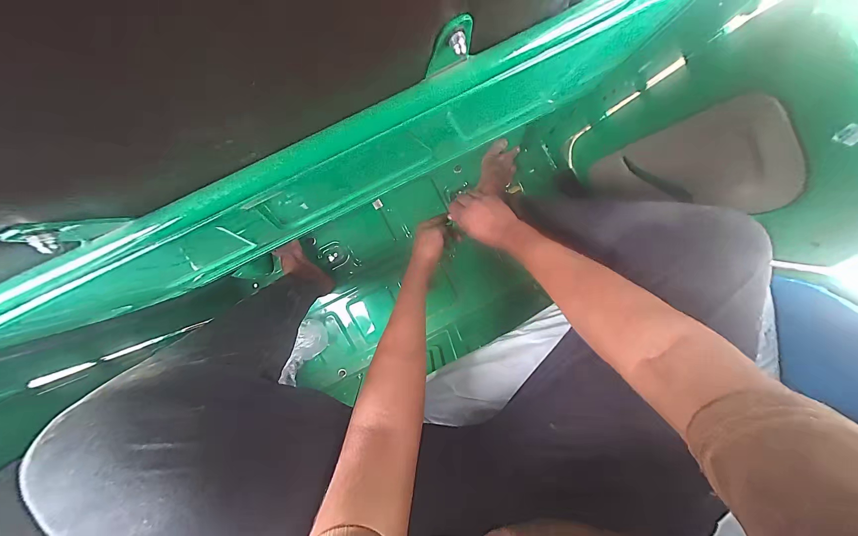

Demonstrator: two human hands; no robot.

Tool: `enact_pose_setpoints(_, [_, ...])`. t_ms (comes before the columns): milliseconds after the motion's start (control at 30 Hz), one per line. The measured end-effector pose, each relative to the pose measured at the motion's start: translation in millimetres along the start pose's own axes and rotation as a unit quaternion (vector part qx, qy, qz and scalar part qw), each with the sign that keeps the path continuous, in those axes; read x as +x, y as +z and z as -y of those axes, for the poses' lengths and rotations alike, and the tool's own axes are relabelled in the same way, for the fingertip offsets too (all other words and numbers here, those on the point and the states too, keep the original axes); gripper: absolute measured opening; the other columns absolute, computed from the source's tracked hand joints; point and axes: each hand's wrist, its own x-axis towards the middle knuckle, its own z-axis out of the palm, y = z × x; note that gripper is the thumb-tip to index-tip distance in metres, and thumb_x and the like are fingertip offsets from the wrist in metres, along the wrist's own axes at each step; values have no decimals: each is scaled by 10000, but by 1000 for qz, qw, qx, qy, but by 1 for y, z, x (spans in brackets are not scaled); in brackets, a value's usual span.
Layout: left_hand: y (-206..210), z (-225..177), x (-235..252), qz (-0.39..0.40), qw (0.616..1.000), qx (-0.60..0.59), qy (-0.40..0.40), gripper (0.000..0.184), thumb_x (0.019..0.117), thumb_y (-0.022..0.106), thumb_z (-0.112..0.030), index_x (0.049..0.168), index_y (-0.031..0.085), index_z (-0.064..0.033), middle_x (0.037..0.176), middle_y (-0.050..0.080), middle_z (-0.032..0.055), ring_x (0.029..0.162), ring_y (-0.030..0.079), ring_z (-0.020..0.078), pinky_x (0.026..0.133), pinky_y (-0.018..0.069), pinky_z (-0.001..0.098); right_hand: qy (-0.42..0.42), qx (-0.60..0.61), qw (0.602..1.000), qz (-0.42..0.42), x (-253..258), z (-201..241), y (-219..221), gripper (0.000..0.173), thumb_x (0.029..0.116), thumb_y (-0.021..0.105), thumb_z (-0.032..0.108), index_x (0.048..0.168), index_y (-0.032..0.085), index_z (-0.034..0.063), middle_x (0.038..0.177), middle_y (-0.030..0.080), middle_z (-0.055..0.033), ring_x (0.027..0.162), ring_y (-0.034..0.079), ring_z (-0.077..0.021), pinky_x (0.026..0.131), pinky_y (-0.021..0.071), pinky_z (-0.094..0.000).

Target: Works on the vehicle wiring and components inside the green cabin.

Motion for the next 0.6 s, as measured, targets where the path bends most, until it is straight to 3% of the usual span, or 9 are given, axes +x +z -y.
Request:
enact_pose_setpoints(100, [-7,4,3,-3,996,-82,-22,328,1021,413,-33,1233,662,-9,854,698,49,687,615,102,633,517,273,29,76,996,-40,8,7,10,378,1101,399,280,1112,667,13,1149,684,-194,1172,644,-361,1039,500,-519])
enact_pose_setpoints(233, [-1,13,1,-42,989,-139,-19,382,1052,392,-94,1367,608,-73,1049,689,45,874,634,122,761,540,323,217,262,934,-110,14,38,19,327,1068,465,255,985,677,21,912,696,-170,893,703,-334,818,561,-531])
enact_pose_setpoints(300, [4,13,0,-46,991,-127,13,375,1071,419,-95,1396,605,-63,1184,707,81,1010,669,144,866,561,350,344,408,835,-138,17,53,18,321,1058,491,245,1046,713,13,983,707,-182,972,685,-321,889,537,-539])
enact_pose_setpoints(367, [8,15,-4,-59,995,-68,40,443,1013,437,-37,1428,591,-49,1233,695,104,1006,659,151,859,545,356,459,585,653,-142,19,59,18,300,1058,546,282,1092,704,28,1039,682,-145,976,641,-241,868,521,-474])
enact_pose_setpoints(400, [8,15,-7,-63,997,-25,45,487,962,463,-21,1427,602,-56,1276,698,106,1009,683,160,850,565,369,501,643,568,-115,18,57,16,247,1052,565,284,1086,685,72,979,652,-81,865,610,-164,772,527,-396])
enact_pose_setpoints(433, [8,15,-10,-63,997,13,48,493,955,467,-25,1426,608,-66,1299,694,106,978,692,160,812,572,373,519,689,500,-78,17,51,16,168,1045,534,280,960,594,149,768,513,20,610,474,-75,543,441,-273])
enact_pose_setpoints(500, [11,17,-13,-66,995,54,57,469,984,448,-33,1419,619,-81,1237,714,110,901,688,156,766,568,371,485,787,381,11,9,33,14,272,1050,468,280,796,456,184,567,367,47,412,346,-89,392,380,-263])
enact_pose_setpoints(567, [12,14,-12,-63,993,76,59,484,986,438,-31,1436,607,-91,1309,691,95,1103,680,156,956,547,387,433,821,370,38,4,23,13,299,1077,446,319,816,471,175,565,372,45,408,353,-92,396,390,-255])
enact_pose_setpoints(600, [13,11,-10,-63,993,80,63,484,988,426,-24,1435,604,-78,1345,675,94,1172,662,159,1015,524,393,423,807,412,31,3,20,12,280,1086,445,338,882,517,160,602,422,33,429,390,-93,408,405,-250])
